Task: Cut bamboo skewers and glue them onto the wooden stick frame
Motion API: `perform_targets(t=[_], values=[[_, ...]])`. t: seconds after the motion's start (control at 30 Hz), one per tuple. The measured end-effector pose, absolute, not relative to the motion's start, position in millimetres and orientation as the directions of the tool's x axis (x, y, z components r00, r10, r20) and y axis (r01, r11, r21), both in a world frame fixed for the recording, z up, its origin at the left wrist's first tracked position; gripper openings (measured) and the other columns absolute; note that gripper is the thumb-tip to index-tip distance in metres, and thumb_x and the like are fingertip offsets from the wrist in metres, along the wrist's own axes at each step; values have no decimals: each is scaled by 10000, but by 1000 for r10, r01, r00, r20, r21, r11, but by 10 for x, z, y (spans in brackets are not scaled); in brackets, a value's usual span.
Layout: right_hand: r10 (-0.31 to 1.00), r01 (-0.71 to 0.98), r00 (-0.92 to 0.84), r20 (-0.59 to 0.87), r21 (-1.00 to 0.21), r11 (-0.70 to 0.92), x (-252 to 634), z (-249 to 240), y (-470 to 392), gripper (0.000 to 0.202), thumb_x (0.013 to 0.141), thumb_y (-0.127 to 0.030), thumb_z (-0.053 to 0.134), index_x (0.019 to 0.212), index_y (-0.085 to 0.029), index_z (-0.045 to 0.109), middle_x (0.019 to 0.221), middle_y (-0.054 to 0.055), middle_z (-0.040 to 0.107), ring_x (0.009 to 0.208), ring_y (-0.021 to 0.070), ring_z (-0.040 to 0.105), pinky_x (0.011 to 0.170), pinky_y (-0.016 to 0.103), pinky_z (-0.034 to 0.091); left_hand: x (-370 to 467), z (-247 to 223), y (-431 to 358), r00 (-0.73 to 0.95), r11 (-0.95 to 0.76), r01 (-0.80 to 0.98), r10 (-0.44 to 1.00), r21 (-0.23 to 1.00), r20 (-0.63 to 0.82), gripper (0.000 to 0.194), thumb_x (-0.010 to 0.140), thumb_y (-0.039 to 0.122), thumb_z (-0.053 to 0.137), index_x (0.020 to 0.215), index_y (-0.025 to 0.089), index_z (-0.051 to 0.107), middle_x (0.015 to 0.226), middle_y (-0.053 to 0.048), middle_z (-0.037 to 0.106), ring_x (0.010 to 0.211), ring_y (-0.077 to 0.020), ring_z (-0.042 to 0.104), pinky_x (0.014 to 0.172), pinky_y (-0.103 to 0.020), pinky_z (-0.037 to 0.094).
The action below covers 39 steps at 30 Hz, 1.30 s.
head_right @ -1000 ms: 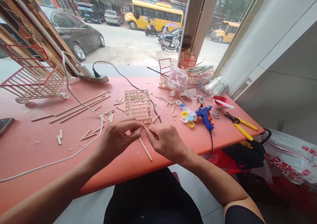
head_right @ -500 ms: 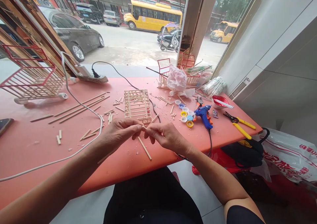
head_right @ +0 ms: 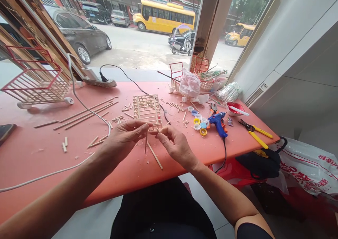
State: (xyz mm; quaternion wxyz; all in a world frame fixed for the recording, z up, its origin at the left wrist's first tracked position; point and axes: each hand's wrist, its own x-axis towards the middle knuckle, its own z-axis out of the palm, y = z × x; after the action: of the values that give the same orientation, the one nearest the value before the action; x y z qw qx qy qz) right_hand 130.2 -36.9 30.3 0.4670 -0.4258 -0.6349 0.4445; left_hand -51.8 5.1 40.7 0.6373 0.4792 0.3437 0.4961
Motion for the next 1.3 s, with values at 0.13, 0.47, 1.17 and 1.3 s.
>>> perform_targets(t=[0.13, 0.47, 1.17, 1.3], values=[[963, 1, -216, 161, -986, 165, 1190, 288, -422, 337, 1000, -534, 576, 920, -210, 530, 847, 40, 742, 810, 161, 709, 732, 277, 498, -509, 418, 24, 269, 39, -394, 960, 918, 74, 294, 643, 425, 943, 769, 181, 837, 562, 1, 661, 517, -81, 520, 533, -219, 412], [983, -113, -181, 30, -994, 9, 1251, 372, -505, 373, 962, -522, 630, 830, -195, 511, 532, -93, 472, 475, 56, 357, 490, 216, 262, -532, 459, -24, 184, -164, -237, 960, 958, 210, 151, 784, 269, 830, 903, 176, 827, 691, -31, 780, 632, -163, 730, 683, -282, 603], [970, -89, -238, 46, -996, 26, 1363, 325, -517, 412, 934, -568, 649, 828, -196, 507, 521, -104, 412, 450, 49, 313, 456, 213, 221, -554, 555, -11, 363, -96, -63, 925, 993, 113, 211, 817, 316, 703, 674, 161, 695, 594, -13, 662, 519, -118, 585, 532, -237, 476], [951, -151, -306, 49, -989, 3, 1419, 256, -517, 389, 953, -547, 641, 839, -194, 525, 518, -112, 367, 441, 47, 269, 446, 213, 187, -555, 526, 23, 481, 121, -199, 877, 973, -11, 276, 757, 374, 806, 665, 148, 678, 624, -18, 644, 534, -101, 557, 549, -233, 458]])
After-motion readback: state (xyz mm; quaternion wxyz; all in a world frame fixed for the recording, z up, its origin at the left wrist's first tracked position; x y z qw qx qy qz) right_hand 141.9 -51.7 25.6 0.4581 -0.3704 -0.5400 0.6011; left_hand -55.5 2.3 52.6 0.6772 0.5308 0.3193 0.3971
